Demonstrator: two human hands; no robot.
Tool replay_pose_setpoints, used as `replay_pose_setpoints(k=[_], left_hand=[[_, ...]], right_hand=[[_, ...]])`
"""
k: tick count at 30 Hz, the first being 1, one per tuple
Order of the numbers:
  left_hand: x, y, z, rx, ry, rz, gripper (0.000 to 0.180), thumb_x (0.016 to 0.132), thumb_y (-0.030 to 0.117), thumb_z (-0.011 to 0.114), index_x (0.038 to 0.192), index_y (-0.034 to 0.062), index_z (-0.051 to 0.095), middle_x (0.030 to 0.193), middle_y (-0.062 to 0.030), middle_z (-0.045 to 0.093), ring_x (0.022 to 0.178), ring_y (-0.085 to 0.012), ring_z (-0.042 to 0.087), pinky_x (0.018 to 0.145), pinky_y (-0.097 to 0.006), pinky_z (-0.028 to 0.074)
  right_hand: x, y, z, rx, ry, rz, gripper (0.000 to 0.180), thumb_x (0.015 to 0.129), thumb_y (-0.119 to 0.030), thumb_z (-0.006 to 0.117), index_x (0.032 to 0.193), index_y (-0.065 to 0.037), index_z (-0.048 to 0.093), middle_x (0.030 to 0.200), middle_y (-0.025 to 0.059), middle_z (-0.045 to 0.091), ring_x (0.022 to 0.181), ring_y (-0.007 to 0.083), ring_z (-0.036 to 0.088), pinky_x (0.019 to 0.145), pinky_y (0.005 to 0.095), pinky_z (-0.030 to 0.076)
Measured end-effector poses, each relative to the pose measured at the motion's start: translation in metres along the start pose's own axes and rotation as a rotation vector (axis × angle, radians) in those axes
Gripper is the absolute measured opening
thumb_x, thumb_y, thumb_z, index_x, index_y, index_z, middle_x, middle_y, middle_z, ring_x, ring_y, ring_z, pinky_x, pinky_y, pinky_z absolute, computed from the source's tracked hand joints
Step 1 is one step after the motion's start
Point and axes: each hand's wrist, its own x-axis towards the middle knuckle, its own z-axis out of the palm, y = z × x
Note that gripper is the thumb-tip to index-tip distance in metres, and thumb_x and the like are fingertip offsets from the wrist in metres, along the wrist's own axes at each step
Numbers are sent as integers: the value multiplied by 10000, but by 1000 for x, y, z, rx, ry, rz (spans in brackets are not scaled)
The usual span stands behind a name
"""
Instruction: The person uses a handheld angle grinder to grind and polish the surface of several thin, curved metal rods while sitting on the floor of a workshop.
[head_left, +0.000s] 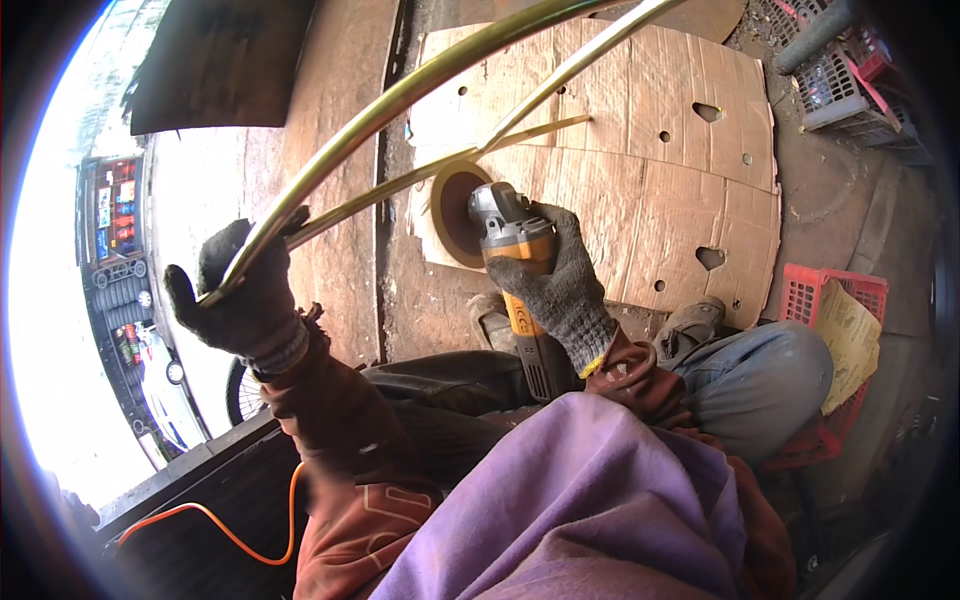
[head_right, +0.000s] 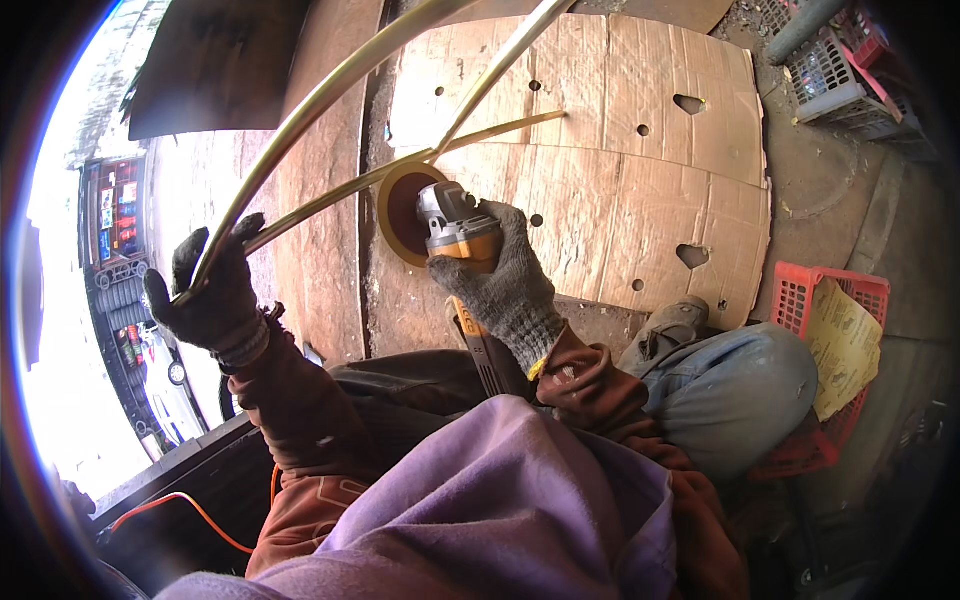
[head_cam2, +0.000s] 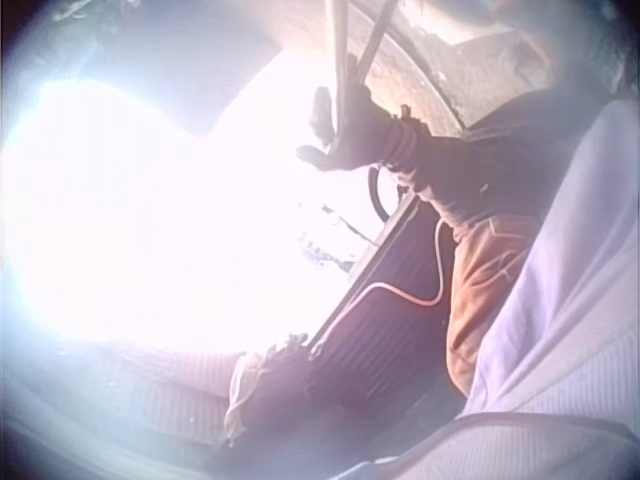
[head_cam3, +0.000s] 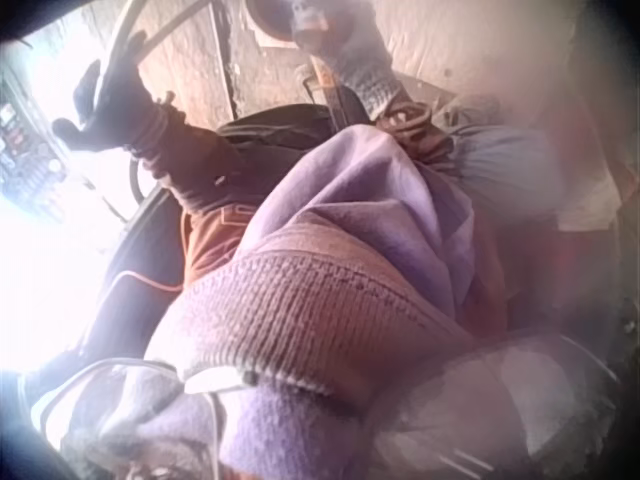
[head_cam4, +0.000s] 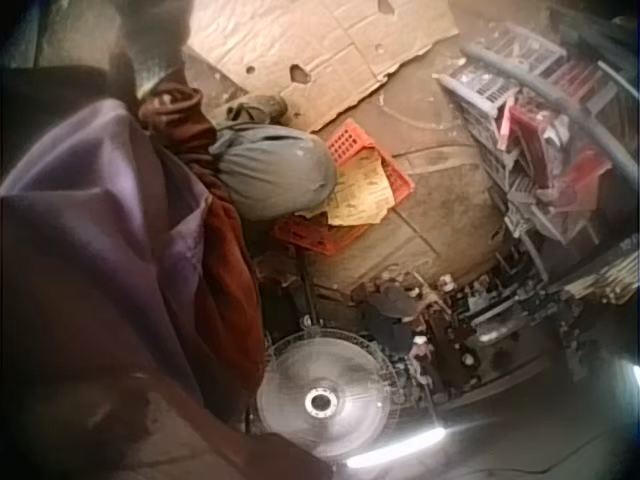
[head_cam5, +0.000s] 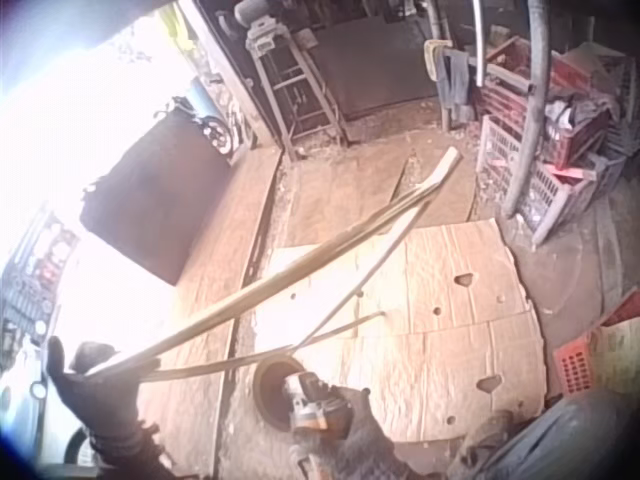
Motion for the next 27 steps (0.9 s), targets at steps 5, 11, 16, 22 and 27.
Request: replay_pose_setpoints(k=[5,11,16,22,27], left_hand=[[-1,-6,13,-16,92,27,707,882,534,465,1069,-120,657,932,-242,695,916,-532,624,995,-673,391],[2,-10,16,114,459,69,770,878,545,472,1199,-148,566,759,-217,644,718,-369,628,945,-632,460],[2,-12,-7,-41,58,-10,814,888,593,405,1218,-135,556,822,-236,658,765,-353,625,955,-659,394],[5,-25,25,140,494,102,754,893,520,410,1263,-125,535,578,-66,455,588,-252,468,1042,-751,218],[4,-20,6,113,358,58,769,897,523,394,1285,-131,507,584,-84,477,636,-288,524,1040,-752,219]], right_hand=[[-5,-7,11,34,-26,-21,760,724,-314,851,1288,-52,413,1115,153,624,953,227,663,831,357,546],[-12,-19,23,-10,-79,-122,790,744,-318,841,1322,-50,374,1133,180,614,1009,265,657,861,372,537],[-15,-22,37,-4,-122,-147,807,701,-262,872,1321,-27,414,1184,159,594,1059,235,625,887,351,524],[-15,-22,51,-81,-128,-339,832,737,-297,843,1341,-44,330,1151,208,586,1043,336,638,861,411,528],[-16,-15,50,-70,-121,-280,830,738,-307,842,1335,-36,334,1146,214,584,1036,329,638,857,413,529]])
